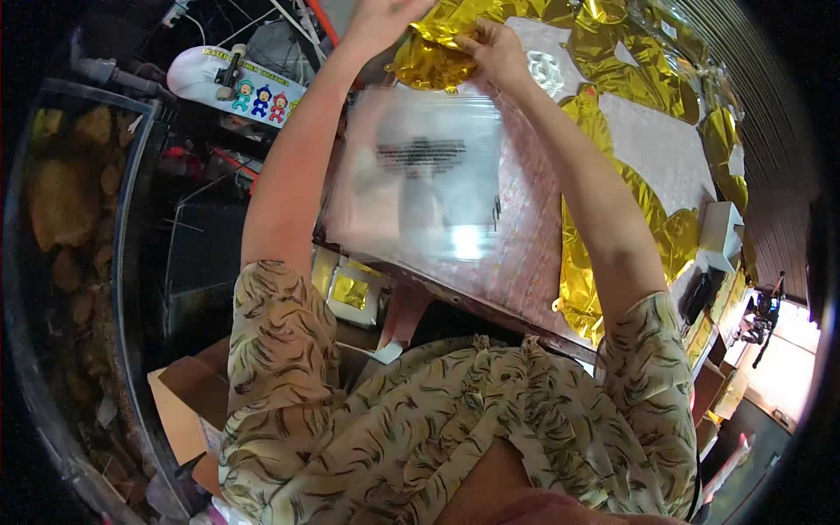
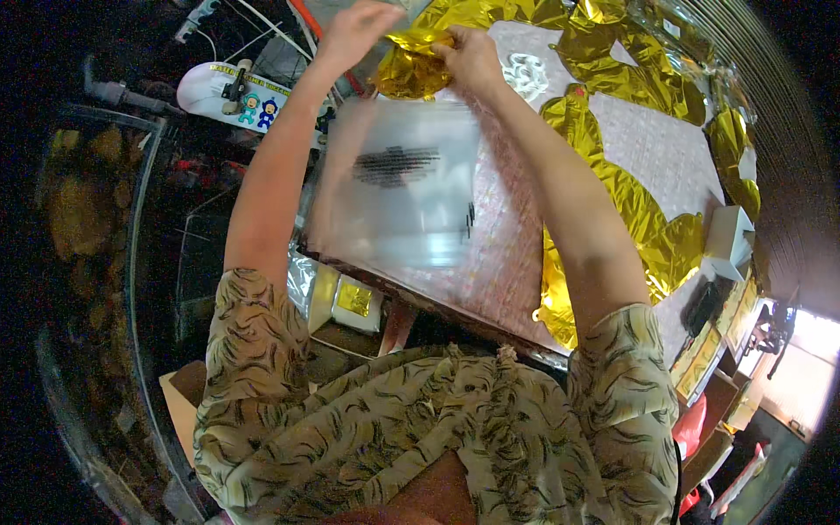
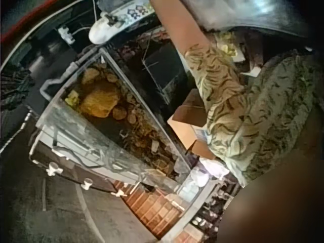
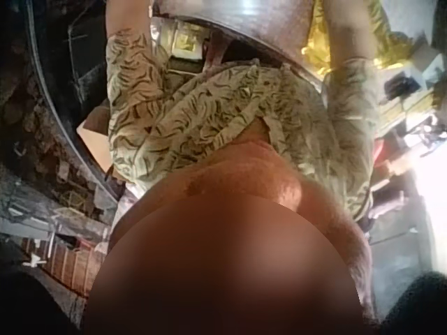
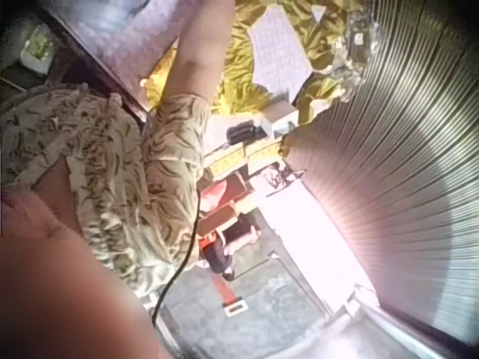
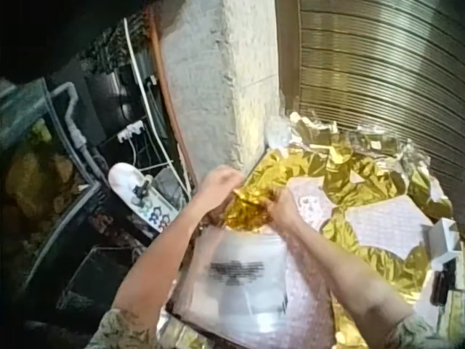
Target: Folding gold-colored foil sheets into small rectangular packets.
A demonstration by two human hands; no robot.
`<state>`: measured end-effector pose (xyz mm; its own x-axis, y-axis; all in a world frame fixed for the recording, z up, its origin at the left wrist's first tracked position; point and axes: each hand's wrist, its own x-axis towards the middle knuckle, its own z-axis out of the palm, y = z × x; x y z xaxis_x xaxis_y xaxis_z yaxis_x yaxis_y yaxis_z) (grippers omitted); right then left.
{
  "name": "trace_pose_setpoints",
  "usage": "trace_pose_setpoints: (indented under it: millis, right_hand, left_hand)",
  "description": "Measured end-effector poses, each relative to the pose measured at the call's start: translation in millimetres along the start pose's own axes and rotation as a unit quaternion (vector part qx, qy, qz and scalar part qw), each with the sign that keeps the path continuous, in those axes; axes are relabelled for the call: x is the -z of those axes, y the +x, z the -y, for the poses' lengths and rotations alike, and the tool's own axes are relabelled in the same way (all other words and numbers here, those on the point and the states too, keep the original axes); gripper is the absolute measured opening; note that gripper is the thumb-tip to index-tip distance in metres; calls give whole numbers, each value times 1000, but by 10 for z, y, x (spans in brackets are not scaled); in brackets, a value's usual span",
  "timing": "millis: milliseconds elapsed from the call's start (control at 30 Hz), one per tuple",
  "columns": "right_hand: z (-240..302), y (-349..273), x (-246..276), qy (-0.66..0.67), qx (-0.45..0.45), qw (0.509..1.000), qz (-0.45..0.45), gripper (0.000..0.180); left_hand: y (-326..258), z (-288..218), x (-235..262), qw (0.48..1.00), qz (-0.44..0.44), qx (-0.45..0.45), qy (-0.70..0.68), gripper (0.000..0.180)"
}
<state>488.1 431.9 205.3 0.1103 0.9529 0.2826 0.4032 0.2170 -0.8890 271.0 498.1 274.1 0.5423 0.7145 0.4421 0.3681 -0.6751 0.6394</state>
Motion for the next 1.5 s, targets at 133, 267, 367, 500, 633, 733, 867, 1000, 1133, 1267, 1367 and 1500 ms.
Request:
trace_pose_setpoints:
  millis: [133,267,367,500,633,733,867,1000,1133,1267,1367,1500]
  right_hand:
    - [84,7,-184,-42,-19,999,6,24]
    - [139,-10,-222,21,-39,999,14,22]
    - [-38,30,-249,112,-53,992,11,26]
    - [-210,83,-222,142,-13,990,5,29]
    - [-229,71,-206,140,-21,990,10,28]
    - [-246,112,-136,65,-10,998,12,29]
    - [-88,47,-144,141,-12,989,45,25]
    - [-111,52,74,320,-133,934,85,29]
    - [257,101,81,114,-11,993,41,27]
    - [613,463,198,-121,-24,988,-94,29]
    - [462,948,770,-140,-24,979,-149,20]
    - [780,1250,872,-11,-81,995,-54,23]
  left_hand:
    - [-432,46,361,997,-18,-39,62,22]
    - [-657,182,165,986,123,-40,107,20]
    - [-649,317,47,985,105,-38,130,21]
    - [-582,370,-28,981,108,-34,160,19]
    - [-560,335,-84,973,98,-68,198,17]
    - [-436,360,-107,967,118,-53,218,19]
    - [-295,428,27,986,142,92,4,29]
    - [48,209,47,975,159,145,-48,36]
    - [199,23,130,983,121,125,-60,32]
    - [309,-174,58,925,-310,-133,176,18]
    - [453,-563,-417,972,-219,-71,36,17]
    - [658,392,-704,982,-27,-137,127,27]
